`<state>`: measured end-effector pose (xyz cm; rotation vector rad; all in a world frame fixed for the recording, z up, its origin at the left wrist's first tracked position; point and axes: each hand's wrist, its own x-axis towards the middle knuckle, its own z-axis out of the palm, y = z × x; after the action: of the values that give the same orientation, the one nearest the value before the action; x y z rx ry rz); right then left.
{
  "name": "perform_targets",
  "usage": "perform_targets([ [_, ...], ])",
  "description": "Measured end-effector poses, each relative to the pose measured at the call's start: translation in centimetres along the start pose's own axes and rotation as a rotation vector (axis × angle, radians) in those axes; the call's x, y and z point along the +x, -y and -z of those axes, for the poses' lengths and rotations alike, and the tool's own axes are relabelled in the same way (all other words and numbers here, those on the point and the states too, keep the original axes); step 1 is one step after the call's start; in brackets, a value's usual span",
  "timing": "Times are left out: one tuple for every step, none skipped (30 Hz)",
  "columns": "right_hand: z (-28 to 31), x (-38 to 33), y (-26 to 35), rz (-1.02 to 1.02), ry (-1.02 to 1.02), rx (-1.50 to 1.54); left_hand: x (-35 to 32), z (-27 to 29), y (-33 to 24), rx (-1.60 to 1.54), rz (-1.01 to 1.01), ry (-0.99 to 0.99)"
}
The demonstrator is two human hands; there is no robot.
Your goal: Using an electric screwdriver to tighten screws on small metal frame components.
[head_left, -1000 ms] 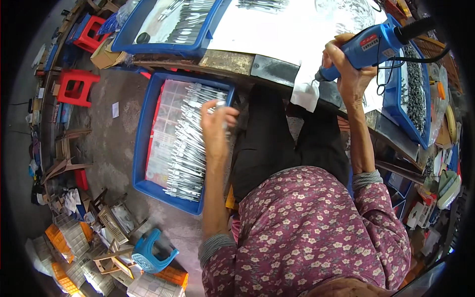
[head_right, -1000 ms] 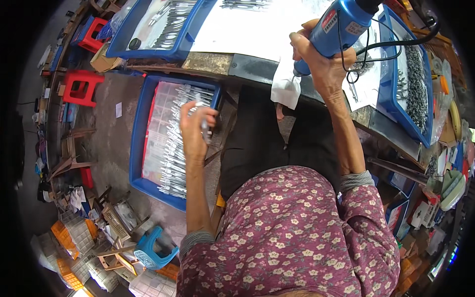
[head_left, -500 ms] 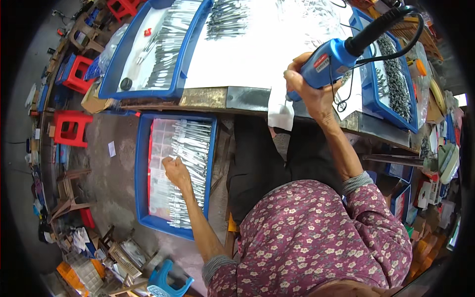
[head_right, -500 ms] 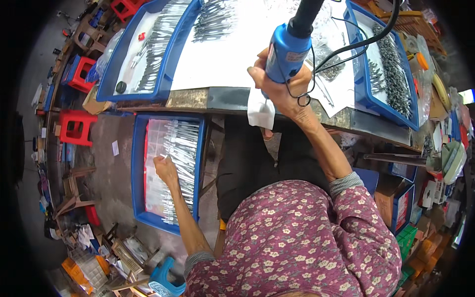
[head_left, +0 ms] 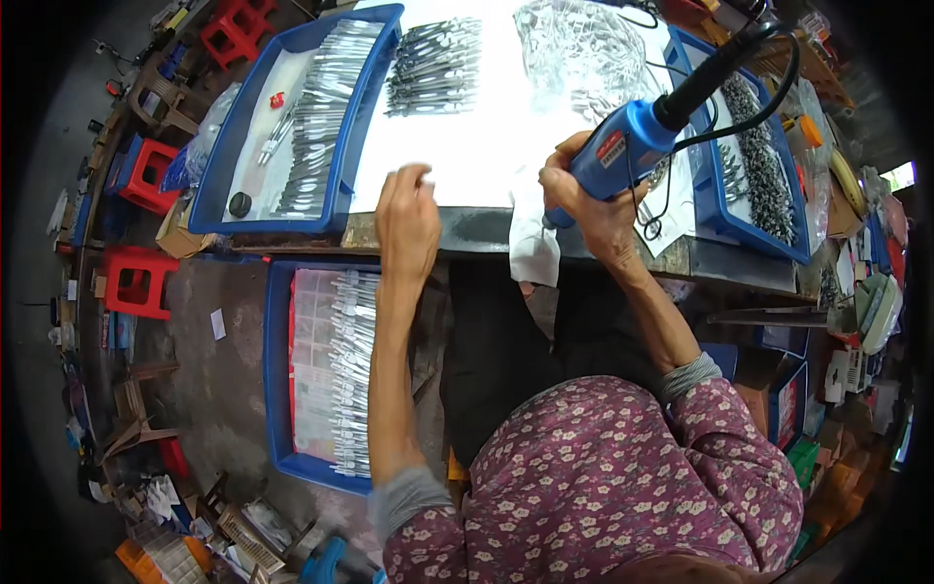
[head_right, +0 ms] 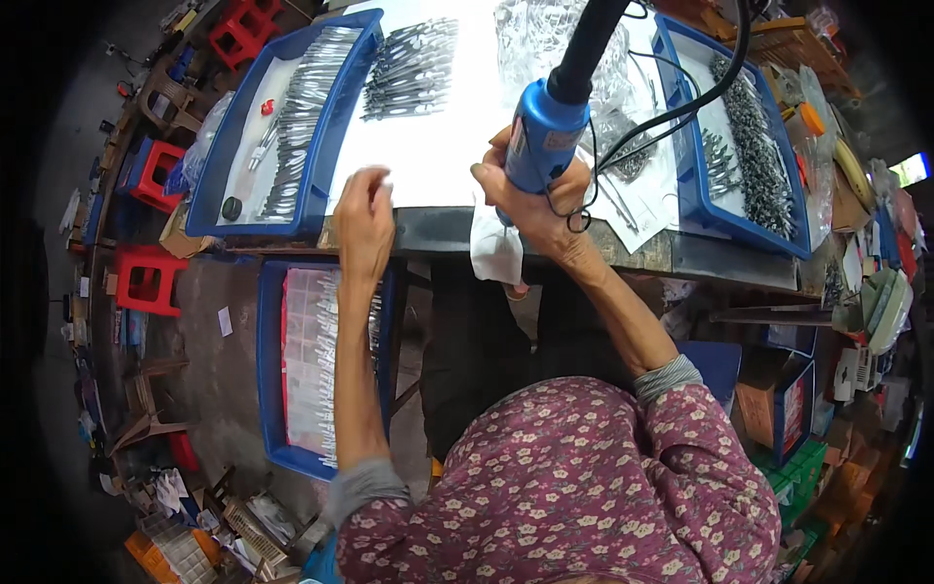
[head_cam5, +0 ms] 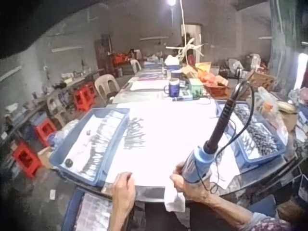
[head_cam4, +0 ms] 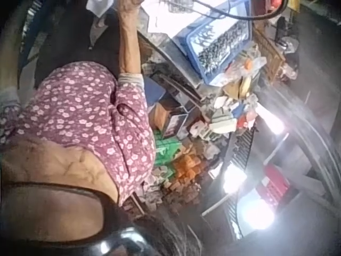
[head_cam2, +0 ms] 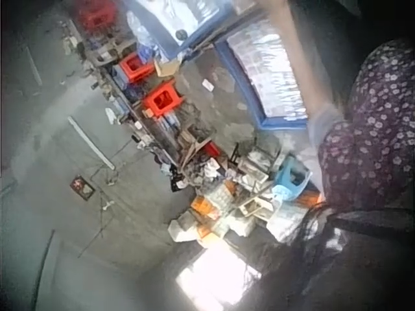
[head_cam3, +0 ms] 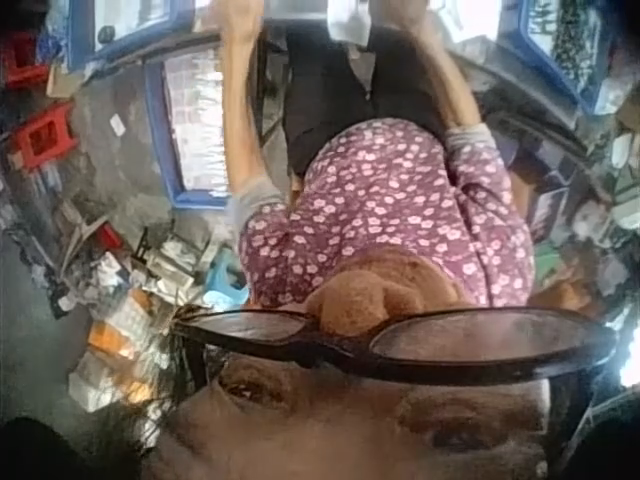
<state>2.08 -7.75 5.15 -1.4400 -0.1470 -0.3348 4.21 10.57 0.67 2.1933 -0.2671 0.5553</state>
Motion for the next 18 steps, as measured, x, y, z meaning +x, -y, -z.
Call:
perform_targets([
  [0.1, 0.0, -0.2, 0.009, 0.000, -0.006, 2.0, -1.1, 0.4, -0.005, -0.015, 0.035],
  [0.2, 0.1, -0.6, 0.071, 0.010, -0.102, 3.8, -2.2, 1.2, 0.041, -0.068, 0.038],
  [0.4, 0.1, -0.9, 0.132, 0.014, -0.203, 5.4, -3.6, 2.2, 0.083, -0.121, 0.045],
  [0.3, 0.0, -0.9, 0.136, 0.022, -0.201, 6.9, -4.6, 3.1, 0.085, -0.124, 0.039],
  [0.3, 0.0, -1.0, 0.140, 0.023, -0.204, 8.2, -6.0, 4.1, 0.130, -0.184, 0.005],
  [0.3, 0.0, -0.9, 0.114, 0.016, -0.181, 9.5, -6.8, 4.4, 0.175, -0.247, -0.027],
  [0.3, 0.0, -0.8, 0.086, 0.011, -0.157, 10.4, -7.5, 4.7, 0.175, -0.251, -0.030],
  [0.5, 0.0, -1.1, 0.098, 0.009, -0.127, 11.2, -8.2, 4.8, 0.253, -0.249, -0.008],
  [0.6, 0.1, -1.0, 0.101, 0.005, -0.130, 11.9, -8.9, 4.9, 0.334, -0.245, 0.013],
  [0.7, 0.0, -0.9, 0.075, 0.012, -0.108, 12.4, -9.4, 5.2, 0.372, -0.275, -0.016],
  [0.7, 0.0, -0.9, 0.048, 0.017, -0.087, 12.8, -9.8, 5.2, 0.368, -0.280, -0.014],
  [0.7, 0.1, -1.0, 0.051, 0.004, -0.097, 13.1, -10.1, 5.3, 0.416, -0.281, 0.009],
  [0.8, 0.1, -1.2, 0.052, 0.001, -0.099, 13.3, -10.4, 5.4, 0.464, -0.280, 0.031],
  [0.9, 0.2, -1.5, 0.089, 0.002, -0.122, 13.5, -10.7, 5.5, 0.462, -0.282, 0.034],
  [0.9, 0.2, -1.8, 0.125, 0.004, -0.144, 13.6, -10.9, 5.7, 0.491, -0.323, 0.010],
  [1.1, 0.3, -1.8, 0.135, 0.019, -0.171, 13.6, -11.1, 5.8, 0.520, -0.363, -0.015],
  [1.1, 0.4, -1.8, 0.132, 0.017, -0.171, 13.7, -11.2, 5.8, 0.519, -0.363, -0.012],
  [1.0, 0.4, -1.8, 0.122, 0.020, -0.148, 13.8, -11.3, 5.7, 0.539, -0.357, -0.011],
])
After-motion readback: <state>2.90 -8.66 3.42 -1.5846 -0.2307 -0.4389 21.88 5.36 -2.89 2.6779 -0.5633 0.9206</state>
